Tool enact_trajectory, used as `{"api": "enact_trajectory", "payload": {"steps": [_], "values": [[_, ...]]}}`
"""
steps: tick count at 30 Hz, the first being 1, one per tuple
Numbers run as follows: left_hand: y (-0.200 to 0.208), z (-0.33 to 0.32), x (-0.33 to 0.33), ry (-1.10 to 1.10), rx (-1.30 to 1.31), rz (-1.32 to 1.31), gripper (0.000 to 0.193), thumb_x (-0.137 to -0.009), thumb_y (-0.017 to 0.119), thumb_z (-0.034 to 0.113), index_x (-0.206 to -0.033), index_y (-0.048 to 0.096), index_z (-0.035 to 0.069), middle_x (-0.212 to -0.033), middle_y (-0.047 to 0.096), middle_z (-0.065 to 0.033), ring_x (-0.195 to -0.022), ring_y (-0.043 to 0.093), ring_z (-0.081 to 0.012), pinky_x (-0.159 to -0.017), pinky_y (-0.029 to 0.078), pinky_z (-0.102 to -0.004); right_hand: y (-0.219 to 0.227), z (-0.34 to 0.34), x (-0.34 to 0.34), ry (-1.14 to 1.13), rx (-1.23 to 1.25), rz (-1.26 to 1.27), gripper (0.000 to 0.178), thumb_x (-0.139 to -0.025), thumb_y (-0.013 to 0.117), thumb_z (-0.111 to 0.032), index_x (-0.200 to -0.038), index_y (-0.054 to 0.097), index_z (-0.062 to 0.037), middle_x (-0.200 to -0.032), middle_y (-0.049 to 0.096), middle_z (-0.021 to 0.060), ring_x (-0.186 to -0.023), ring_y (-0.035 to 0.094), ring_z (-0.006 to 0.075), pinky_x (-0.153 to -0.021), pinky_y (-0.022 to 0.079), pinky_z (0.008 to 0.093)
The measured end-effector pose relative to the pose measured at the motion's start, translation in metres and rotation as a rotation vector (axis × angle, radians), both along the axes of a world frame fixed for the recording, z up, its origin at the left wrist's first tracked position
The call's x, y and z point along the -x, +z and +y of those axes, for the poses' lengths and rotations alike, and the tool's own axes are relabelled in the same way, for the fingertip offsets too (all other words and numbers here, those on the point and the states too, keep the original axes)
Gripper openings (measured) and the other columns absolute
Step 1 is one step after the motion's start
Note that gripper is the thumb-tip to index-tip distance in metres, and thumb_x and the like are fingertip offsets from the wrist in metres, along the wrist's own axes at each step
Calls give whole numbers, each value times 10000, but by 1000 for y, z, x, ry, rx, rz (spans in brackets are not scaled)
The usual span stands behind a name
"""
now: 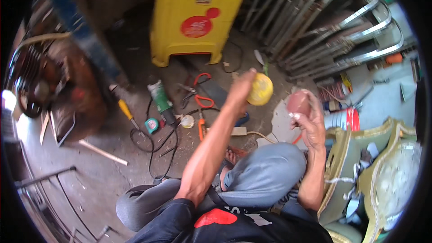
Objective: The person retrieves a disc from a bucket, attaches a backing pad to an angle grinder by hand, and rubs sandpaper against the pad.
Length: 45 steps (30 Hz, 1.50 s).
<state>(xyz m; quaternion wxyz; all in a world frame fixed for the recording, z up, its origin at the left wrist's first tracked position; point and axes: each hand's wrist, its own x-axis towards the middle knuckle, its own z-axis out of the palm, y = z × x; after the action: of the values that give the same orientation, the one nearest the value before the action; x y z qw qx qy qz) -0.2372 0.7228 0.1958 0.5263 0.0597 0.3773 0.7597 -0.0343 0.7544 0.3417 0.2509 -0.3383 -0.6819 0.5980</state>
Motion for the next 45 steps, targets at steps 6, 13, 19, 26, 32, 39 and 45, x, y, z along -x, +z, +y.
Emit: {"api": "enact_trajectory", "payload": {"steps": [6,13,19,26,32,39,45], "values": [[-33,-72,-9,-140,-350,-490,471,-1047,485,454,-1153,627,18,-1035,706,-114,-937,686,-230,-869,545,-386,-30,-31,89,506,131,-365,751,-803,782,-85,-1456,416,-23,-1069,654,115,-573,605,107,-506,511,249],[-21,-110,3,-55,-172,-213,568,-1038,474,512,-1236,593,-7,-1127,670,-101,-1006,670,-194,-886,564,-338,-91,-26,60,264,11,-285,812,-785,804,-68,-1475,382,3,-1103,665,147,-504,537,92,-411,426,231],[-91,-91,-29,-21,174,30,510,-954,657,490,-1073,699,-4,-941,685,-57,-860,626,-131,-773,508,-290,-117,17,-84,-56,-107,-355,710,-877,694,-49,-1509,370,-58,-1205,654,99,-684,601,88,-434,389,201],[-141,-178,87,505,1110,765,571,-922,607,554,-954,760,5,-841,727,-227,-837,721,-354,-775,525,-447,-157,84,-367,-559,-422,-1280,760,-827,780,-259,-1445,439,24,-1378,552,260,-1272,528,372,-1065,418,435],[-174,-205,95,182,1218,592,535,-900,624,522,-1044,750,22,-979,721,-266,-1001,698,-412,-871,524,-471,-180,69,-198,-463,-961,-1026,548,-923,705,-231,-1389,531,-2,-1355,586,220,-1227,576,378,-1032,460,466],[-172,-198,0,-119,1220,867,489,-933,560,482,-1055,742,44,-987,703,-272,-979,671,-460,-875,518,-503,-303,-37,29,771,-788,-605,691,-794,769,-195,-1425,507,-89,-1195,596,157,-1178,539,324,-1024,377,492],[-161,-201,65,471,1416,1058,515,-905,662,389,-1145,586,-60,-1049,655,-300,-1045,625,-469,-887,492,-510,-313,-26,13,708,-865,-597,677,-824,738,-237,-1443,500,-103,-1072,579,130,-1072,536,307,-933,370,484]]}}
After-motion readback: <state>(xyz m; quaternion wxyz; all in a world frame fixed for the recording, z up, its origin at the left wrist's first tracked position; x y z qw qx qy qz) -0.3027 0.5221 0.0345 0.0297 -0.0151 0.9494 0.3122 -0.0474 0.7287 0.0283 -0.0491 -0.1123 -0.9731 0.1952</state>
